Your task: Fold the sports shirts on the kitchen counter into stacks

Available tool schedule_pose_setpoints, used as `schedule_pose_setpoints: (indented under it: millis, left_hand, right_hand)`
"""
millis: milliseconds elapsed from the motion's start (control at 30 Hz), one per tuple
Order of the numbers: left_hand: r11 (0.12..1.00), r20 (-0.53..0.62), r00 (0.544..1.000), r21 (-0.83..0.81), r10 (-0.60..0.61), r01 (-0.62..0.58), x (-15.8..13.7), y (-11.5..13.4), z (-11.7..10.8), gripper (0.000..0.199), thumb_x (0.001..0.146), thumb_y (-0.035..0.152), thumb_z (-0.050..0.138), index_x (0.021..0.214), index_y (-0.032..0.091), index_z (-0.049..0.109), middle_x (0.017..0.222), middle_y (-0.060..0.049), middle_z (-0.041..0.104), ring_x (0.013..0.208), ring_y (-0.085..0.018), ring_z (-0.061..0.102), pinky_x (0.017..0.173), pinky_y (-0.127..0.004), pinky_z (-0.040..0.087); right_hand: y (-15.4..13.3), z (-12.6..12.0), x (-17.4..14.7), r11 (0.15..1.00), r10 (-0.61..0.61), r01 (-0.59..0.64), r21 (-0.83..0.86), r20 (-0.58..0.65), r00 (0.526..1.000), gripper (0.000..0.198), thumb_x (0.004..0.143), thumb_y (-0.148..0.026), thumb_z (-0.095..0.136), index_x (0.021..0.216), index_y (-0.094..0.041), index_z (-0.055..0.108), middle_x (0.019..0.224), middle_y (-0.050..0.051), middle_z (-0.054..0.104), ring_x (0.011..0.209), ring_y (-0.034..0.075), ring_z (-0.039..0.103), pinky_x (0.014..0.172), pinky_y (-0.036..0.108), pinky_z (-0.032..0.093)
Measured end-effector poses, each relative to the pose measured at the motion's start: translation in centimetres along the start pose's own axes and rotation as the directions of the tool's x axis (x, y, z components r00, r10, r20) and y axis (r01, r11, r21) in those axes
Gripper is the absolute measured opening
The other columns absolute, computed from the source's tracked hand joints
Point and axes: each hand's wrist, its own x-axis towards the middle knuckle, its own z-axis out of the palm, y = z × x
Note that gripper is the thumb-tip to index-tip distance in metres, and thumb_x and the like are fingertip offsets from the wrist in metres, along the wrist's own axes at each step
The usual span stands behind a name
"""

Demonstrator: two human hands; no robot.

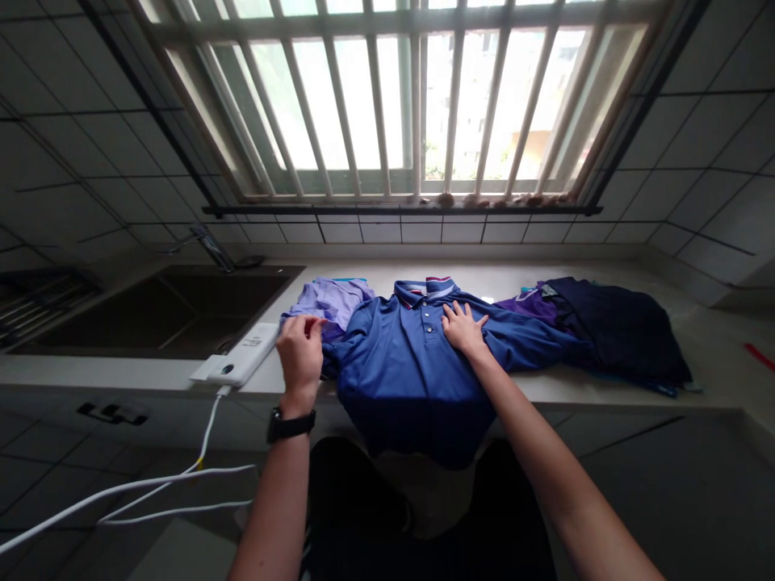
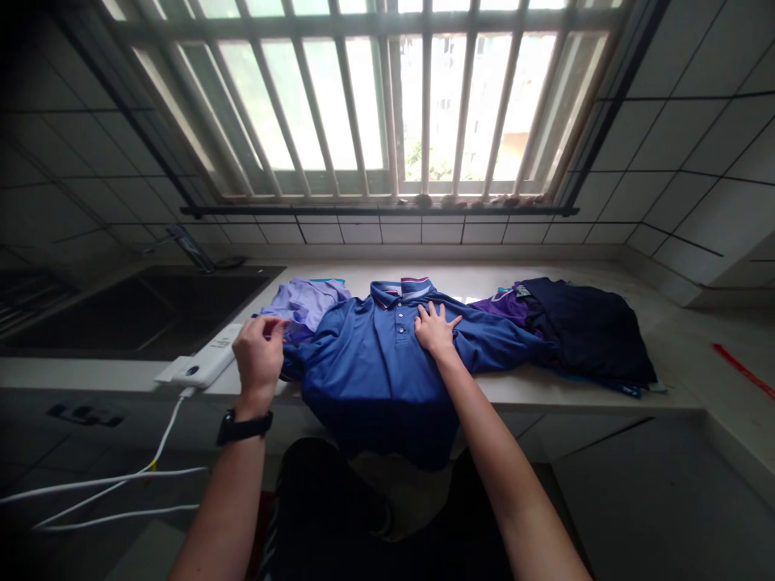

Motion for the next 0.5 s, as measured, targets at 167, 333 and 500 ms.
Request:
schedule_pose_setpoints:
  millis: [167, 333, 500]
  left_hand:
    - [0.975, 0.361, 0.916, 0.188, -0.177, 0.114, 2.7, -1.2, -1.0, 0.026, 0.086, 0.046, 0.068, 0.079, 0.021, 0.069, 0.085, -0.011, 0.077, 0.087, -0.029, 0.074, 0.078, -0.034, 0.056]
    - [0.964, 0.679, 0.687, 0.136, -0.259, 0.230, 1.3, -2.0, 0.2, 0.031, 0.071, 0.050, 0.077, 0.073, 0.020, 0.067, 0.072, -0.006, 0.075, 0.069, -0.024, 0.072, 0.058, -0.027, 0.050]
    - [0.963, 0.598, 0.787, -0.088, -0.152, 0.253, 1.6, -2.6, 0.2, 0.033, 0.065, 0.044, 0.077, 0.060, 0.022, 0.053, 0.058, 0.001, 0.061, 0.057, -0.017, 0.060, 0.053, -0.024, 0.043]
  right_hand:
    - [0.0, 0.0, 0.0, 1.000, 0.002, -0.002, -0.001, 0.005, 1.000, 0.057, 0.110, -0.038, 0.024, 0.164, -0.031, 0.038, 0.176, 0.004, 0.023, 0.162, 0.034, 0.018, 0.119, 0.082, 0.017]
    - [0.0, 0.0, 0.1, 1.000, 0.006, -0.006, -0.014, -0.004, 1.000, 0.058, 0.109, -0.038, 0.023, 0.164, -0.030, 0.038, 0.176, 0.005, 0.024, 0.161, 0.034, 0.019, 0.119, 0.082, 0.018]
    - [0.1, 0.0, 0.1, 1.000, -0.007, 0.007, -0.010, -0.005, 1.000, 0.057, 0.109, -0.038, 0.023, 0.164, -0.030, 0.039, 0.176, 0.005, 0.025, 0.162, 0.033, 0.019, 0.119, 0.081, 0.019]
